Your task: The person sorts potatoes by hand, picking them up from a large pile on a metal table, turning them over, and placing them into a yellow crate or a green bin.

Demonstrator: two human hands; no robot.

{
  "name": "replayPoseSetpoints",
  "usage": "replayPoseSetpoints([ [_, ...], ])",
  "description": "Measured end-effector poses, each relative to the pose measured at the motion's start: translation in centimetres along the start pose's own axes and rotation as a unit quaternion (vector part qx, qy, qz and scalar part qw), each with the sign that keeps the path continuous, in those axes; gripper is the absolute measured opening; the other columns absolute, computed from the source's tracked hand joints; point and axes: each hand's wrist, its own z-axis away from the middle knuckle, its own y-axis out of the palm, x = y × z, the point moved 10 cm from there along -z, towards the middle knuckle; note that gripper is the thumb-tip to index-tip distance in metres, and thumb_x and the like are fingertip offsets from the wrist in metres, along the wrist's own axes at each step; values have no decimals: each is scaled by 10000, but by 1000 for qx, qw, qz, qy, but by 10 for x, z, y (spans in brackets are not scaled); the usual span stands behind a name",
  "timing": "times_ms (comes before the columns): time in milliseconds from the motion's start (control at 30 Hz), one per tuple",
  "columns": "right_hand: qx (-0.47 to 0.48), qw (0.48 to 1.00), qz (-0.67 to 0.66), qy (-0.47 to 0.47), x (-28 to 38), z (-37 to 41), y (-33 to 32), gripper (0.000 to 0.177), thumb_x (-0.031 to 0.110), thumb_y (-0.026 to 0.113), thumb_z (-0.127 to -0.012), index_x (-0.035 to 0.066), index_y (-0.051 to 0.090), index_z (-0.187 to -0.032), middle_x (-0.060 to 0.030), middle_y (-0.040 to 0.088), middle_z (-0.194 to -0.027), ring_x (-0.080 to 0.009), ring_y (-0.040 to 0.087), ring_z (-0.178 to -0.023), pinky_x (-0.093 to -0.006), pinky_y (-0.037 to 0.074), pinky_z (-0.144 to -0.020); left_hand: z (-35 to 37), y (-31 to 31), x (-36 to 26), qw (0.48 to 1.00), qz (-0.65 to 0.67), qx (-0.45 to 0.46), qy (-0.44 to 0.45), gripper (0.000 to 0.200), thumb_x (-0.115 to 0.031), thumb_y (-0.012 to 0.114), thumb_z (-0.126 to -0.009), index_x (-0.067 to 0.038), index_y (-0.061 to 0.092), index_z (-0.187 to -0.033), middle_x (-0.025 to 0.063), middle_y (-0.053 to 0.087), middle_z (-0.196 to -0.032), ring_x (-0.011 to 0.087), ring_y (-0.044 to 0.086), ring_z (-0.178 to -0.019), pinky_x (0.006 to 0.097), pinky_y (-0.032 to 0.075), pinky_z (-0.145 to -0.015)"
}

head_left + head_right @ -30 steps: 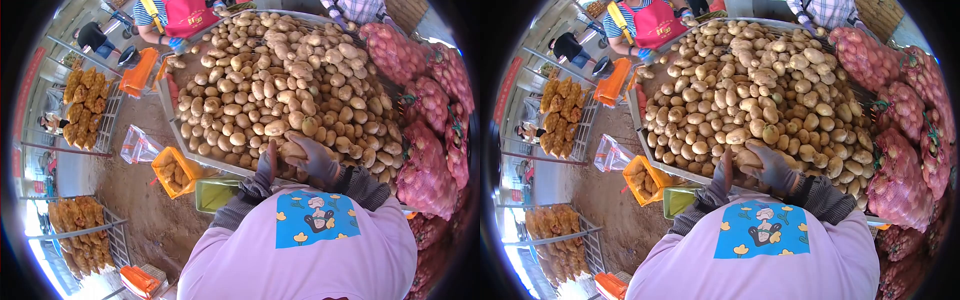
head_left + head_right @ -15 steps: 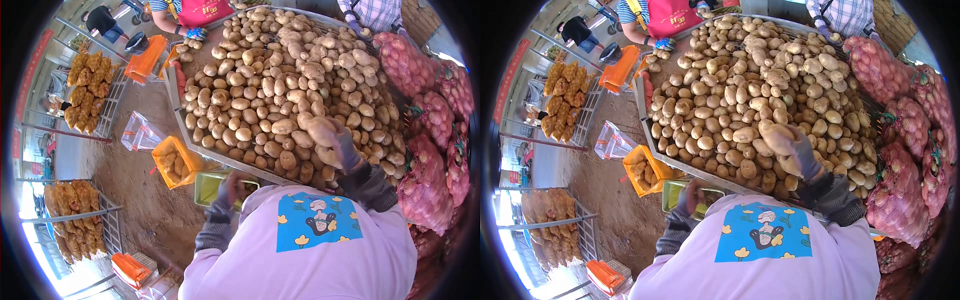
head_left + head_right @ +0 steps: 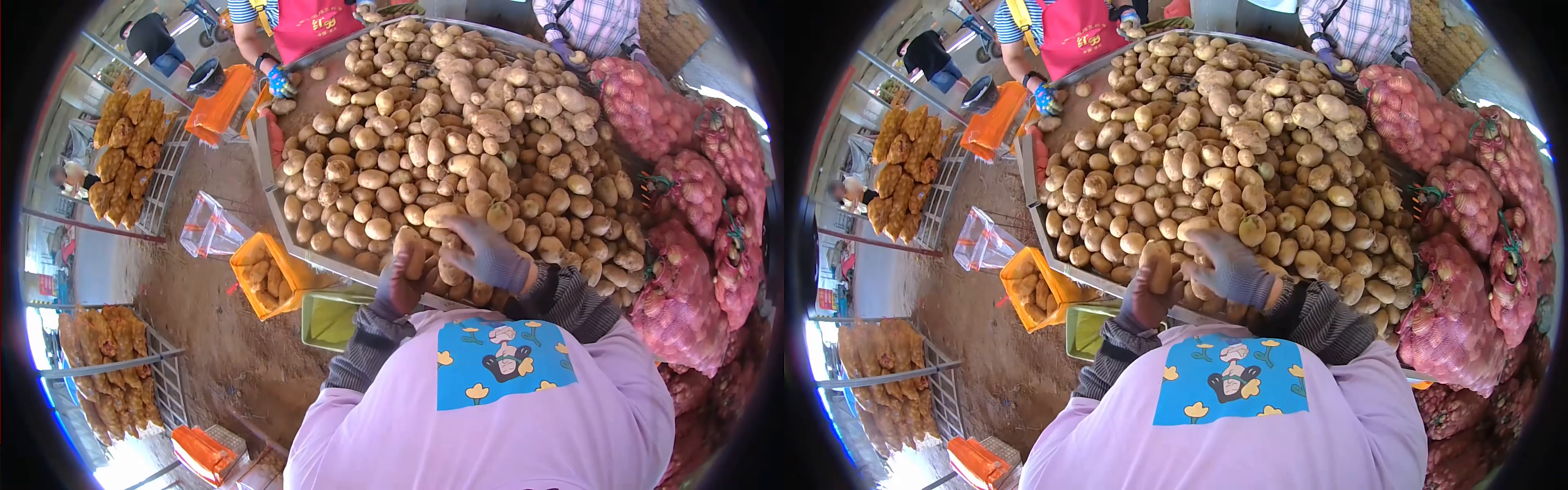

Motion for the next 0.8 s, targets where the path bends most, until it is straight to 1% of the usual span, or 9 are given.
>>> replayPoseSetpoints([
  [33, -4, 1000, 3, 0, -9, -2, -5, 534, 334, 708, -881, -2, 556, -1266, -174, 614, -1200, -303, 608, -1088, -389, 492, -914, -4, -8, 1, 1000, -3, 4, -1, 534, -424, 622, -958, -13, 515, -1283, 91, 624, -1120, 234, 622, -1079, 364, 533, -915],
  [100, -88, 945, 283, 141, -57, 6, -49, 548, 354, 748, -821, 10, 561, -1204, -205, 606, -1076, -351, 603, -969, -439, 483, -853, -5, -31, 6, 999, -27, 20, -31, 540, -437, 603, -966, -5, 509, -1276, 95, 611, -1131, 222, 628, -1041, 350, 553, -873],
  [233, 41, 922, 275, 268, -113, 23, -30, 600, 397, 761, -791, 17, 537, -1198, -219, 587, -1061, -336, 589, -1001, -464, 481, -822, -9, -45, 21, 997, -4, 28, -73, 527, -434, 599, -967, -5, 520, -1264, 99, 628, -1113, 223, 652, -981, 353, 570, -842],
  [367, 18, 946, 254, 199, -81, -20, -24, 624, 402, 759, -798, 13, 530, -1229, -218, 584, -1072, -326, 591, -1012, -457, 490, -815, -22, -38, 25, 998, -23, 6, -57, 533, -427, 599, -969, -18, 509, -1299, 103, 627, -1151, 226, 655, -987, 358, 558, -893],
  [467, -91, 985, 140, 50, -72, -63, -25, 750, 395, 769, -791, 3, 479, -1360, -226, 614, -1174, -394, 600, -1034, -445, 504, -870, -25, -11, 21, 996, -5, 49, -69, 556, -418, 610, -966, -44, 477, -1356, 112, 602, -1238, 230, 644, -1027, 388, 534, -955],
  [533, -207, 973, 101, 12, -90, -97, -54, 581, 355, 746, -817, 5, 527, -1226, -205, 600, -1073, -331, 598, -1028, -436, 508, -853, -20, -3, 5, 997, -47, 50, -32, 584, -410, 624, -959, -53, 451, -1389, 123, 579, -1285, 231, 626, -1074, 413, 515, -984],
  [633, -157, 911, 290, 248, -167, -130, -105, 590, 376, 732, -832, 34, 530, -1269, -191, 602, -1196, -336, 580, -1131, -454, 497, -933, -15, -32, -6, 997, -65, 41, 3, 606, -406, 633, -952, -44, 438, -1397, 122, 566, -1302, 231, 607, -1123, 436, 504, -994],
  [700, -165, 897, 296, 283, -227, -131, -106, 627, 403, 745, -791, 38, 566, -1267, -204, 614, -1208, -383, 583, -1130, -460, 479, -963, -12, -42, -11, 998, -62, 22, 1, 605, -399, 643, -945, -32, 445, -1384, 119, 576, -1288, 228, 623, -1088, 432, 518, -969],
  [800, -31, 888, 278, 364, -249, -140, -93, 810, 499, 805, -713, 30, 544, -1320, -184, 626, -1210, -353, 579, -1185, -416, 471, -1007, -14, -48, -7, 998, -38, 39, 3, 591, -405, 648, -942, -35, 459, -1361, 117, 590, -1273, 228, 646, -1011, 421, 549, -910],
])
